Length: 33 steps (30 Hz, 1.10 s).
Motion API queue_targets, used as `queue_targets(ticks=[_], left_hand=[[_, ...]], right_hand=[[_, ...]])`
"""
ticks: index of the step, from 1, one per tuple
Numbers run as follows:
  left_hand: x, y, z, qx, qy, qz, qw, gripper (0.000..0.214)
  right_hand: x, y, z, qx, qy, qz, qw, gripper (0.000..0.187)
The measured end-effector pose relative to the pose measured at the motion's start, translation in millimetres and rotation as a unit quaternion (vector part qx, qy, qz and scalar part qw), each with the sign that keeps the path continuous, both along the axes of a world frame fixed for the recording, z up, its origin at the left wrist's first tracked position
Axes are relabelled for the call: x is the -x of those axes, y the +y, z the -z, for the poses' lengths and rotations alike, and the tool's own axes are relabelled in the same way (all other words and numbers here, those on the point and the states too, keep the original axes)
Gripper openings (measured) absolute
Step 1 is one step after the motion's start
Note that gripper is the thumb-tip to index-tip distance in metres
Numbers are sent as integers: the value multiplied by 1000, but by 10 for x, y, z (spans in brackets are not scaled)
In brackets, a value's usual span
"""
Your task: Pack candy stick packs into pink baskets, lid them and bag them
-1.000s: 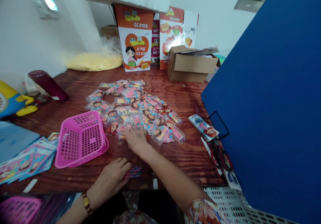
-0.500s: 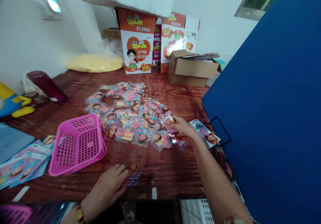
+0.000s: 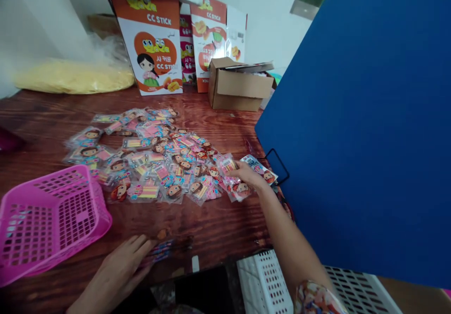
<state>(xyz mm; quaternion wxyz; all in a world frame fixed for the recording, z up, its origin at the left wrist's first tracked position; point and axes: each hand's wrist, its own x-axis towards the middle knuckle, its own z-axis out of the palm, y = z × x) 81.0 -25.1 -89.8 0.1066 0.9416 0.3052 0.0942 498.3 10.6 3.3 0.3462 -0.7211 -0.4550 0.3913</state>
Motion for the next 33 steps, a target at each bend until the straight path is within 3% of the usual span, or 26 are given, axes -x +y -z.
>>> queue_targets(ticks=[5,7,10,16,18,20,23,26,30,31,33], left_hand=[[-6,-2,-58,-8,17,-5,1000,28],[-10,-12,-68,-15,15,-5,1000,30],[-4,-29,-62,-39,-8,4,999,32],[13,-11,-76,-24,-4,10,1000,30],[5,-1,-107,-11,2,10,1000,27],[-8,1,-140,4,9,9,1000,24],[-19,-12,-164,9,11,4,1000,23],[-12,-21,-133,-4,1,5,1000,24],[4,-4,-70,-30,-20,10,999,26],[7,4,-62,-35,-23,12,999,26],[10,18,-56,-43,-27,17,999,27]], right_hand=[[201,355,186,36,-59,7,998,23],[218,371,235,56,-90,19,994,20],[195,78,284,78,-114,36,990,17],[101,-958,201,95,-114,35,988,26],[150,-1030,115,53,-120,14,991,32],[278,-892,45,13,-133,-59,989,36],[587,-490,24,8,-239,-205,949,35],[912,-232,110,34,-390,-264,881,28],[1129,-361,232,-14,-504,-261,823,27],[1120,-427,238,-18,-510,-264,818,29],[1003,-517,209,12,-481,-260,837,28]])
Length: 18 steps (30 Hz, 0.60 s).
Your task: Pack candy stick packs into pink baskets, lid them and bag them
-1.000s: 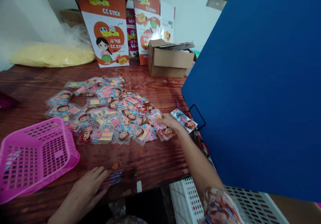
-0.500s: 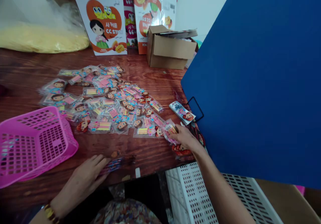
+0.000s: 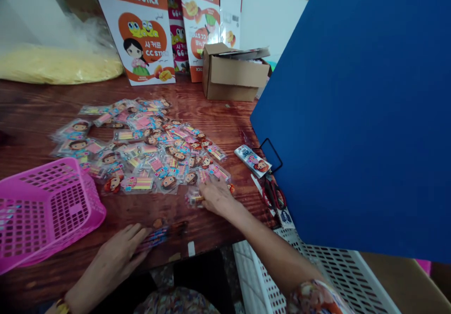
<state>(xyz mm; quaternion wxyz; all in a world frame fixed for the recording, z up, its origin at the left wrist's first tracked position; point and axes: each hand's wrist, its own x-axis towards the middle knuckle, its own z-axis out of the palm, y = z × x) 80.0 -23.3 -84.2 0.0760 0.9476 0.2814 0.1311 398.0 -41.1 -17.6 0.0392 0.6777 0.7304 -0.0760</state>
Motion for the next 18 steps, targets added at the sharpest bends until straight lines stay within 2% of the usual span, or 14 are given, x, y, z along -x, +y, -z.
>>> queue_targets(ticks=[4,6,8,12,15,18], left_hand=[[2,10,-10,2,-1,5,1000,26],[-2,6,-17,4,2,2,1000,26],[-8,0,-23,5,1,2,1000,27],[-15,-2,-30,11,-2,0,1000,24],[-15,6,-53,15,12,-2,1000,24],[-13,0,-113,23,31,9,999,23]], right_hand=[[-556,96,-156,65,102,159,980,34],[-805,186,-221,88,129,174,972,35],[-886,178,-247,127,131,151,971,34],[-556,-239,-215,185,92,92,974,25],[-276,-594,-240,224,128,35,965,24],[-216,-652,-387,192,86,5,978,13]])
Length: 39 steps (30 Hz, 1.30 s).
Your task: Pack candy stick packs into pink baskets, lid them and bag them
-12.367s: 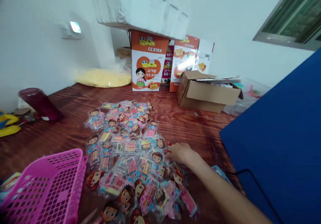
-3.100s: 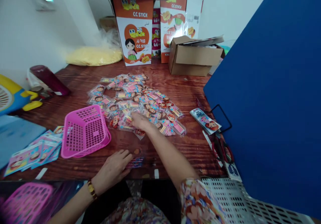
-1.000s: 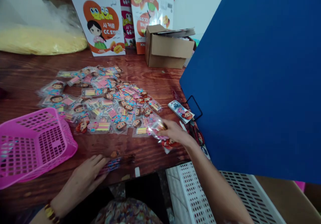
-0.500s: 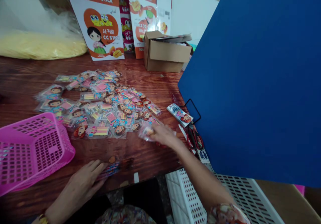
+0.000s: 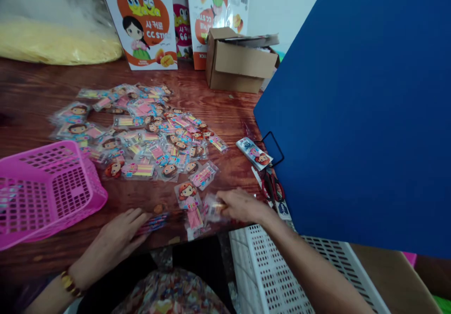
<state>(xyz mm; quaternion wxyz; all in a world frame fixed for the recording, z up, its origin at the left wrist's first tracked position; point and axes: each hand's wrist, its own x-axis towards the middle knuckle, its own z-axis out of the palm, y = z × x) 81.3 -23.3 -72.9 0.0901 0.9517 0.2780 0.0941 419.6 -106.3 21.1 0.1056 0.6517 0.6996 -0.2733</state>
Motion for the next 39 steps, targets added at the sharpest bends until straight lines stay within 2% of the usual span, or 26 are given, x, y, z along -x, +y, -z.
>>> queue_targets(ticks=[3,5,9,11,13,18,21,23,25,27,29,31,34,36,39], left_hand=[[30,-30,-78,13,7,19,1000,21],[97,-51,-118,12,4,17,1000,21],[374,-71,-134,-2,18,-40,999,22],[539,-83,-119,-1,18,-71,997,24],[674,-105,-99,5,14,-91,996,26],[799,-175,-49,4,14,-100,995,23],[740,-213,-61,-23,8,-92,995,21],[634,-252,-105,-26,13,-75,997,19],[471,-299,-166,-22,27,-51,998,17],[276,-342,-221,-18,43,-36,998,18],[99,-368,-251,-14,49,-39,998,20],[-16,-380,-250,-11,49,-53,997,20],[-53,-404,-206,-11,40,-71,997,15],[-27,-436,-163,-6,20,-79,997,14],[11,-487,-103,-15,-44,-116,992,23]], right_hand=[[35,192,-141,-86,-66,-103,989,11],[165,334,-145,-94,-56,-200,974,15],[569,449,82,-141,-65,-371,916,20],[699,450,214,-170,-65,-414,892,26],[739,451,298,-171,-51,-429,885,27],[643,506,310,-183,-48,-422,886,24],[614,589,225,-200,-68,-434,876,20],[656,670,136,-198,-82,-418,883,16],[773,760,50,-192,-92,-344,915,19],[969,831,5,-185,-97,-233,950,31],[1204,859,17,-176,-94,-147,969,44],[1402,840,66,-156,-78,-111,978,50],[1509,765,129,-121,-18,-127,984,48],[1464,714,139,-113,28,-155,981,45],[1352,642,144,-115,73,-178,975,37]])
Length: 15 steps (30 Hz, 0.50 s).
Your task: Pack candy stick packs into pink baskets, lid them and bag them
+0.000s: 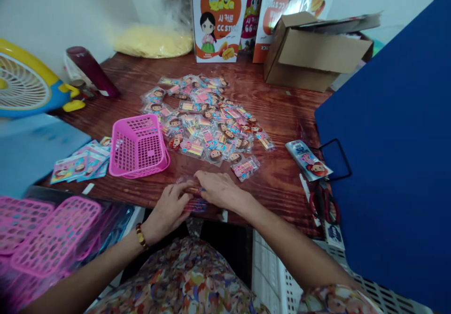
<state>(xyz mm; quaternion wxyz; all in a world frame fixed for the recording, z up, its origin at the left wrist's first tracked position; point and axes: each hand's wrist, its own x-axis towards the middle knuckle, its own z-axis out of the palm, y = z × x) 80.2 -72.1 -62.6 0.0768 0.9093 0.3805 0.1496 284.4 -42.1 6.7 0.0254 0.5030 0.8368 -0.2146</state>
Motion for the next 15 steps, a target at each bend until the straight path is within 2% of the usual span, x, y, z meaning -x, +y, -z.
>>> queue_targets(ticks=[3,5,7,9,10,12,15], left_hand=[[10,-5,40,-18,-54,-32,998,34],[10,22,62,-1,-65,-9,998,35],[10,50,86,20,-75,14,997,35],[6,66,107,30,-91,19,995,39],[0,71,111,27,-99,14,995,43],[-23,91,98,8,-97,4,995,56],[-79,160,14,-46,-30,-28,998,75]], right_hand=[[-71,-67,45,3,38,-8,999,29],[-100,-101,80,10,79,-2,997,25],[-112,-132,92,24,110,7,994,35],[-94,-173,85,31,87,10,996,55],[-71,-199,84,26,56,12,998,59],[-9,-251,111,1,-10,12,1000,52],[72,-311,239,-53,-37,-8,998,40]])
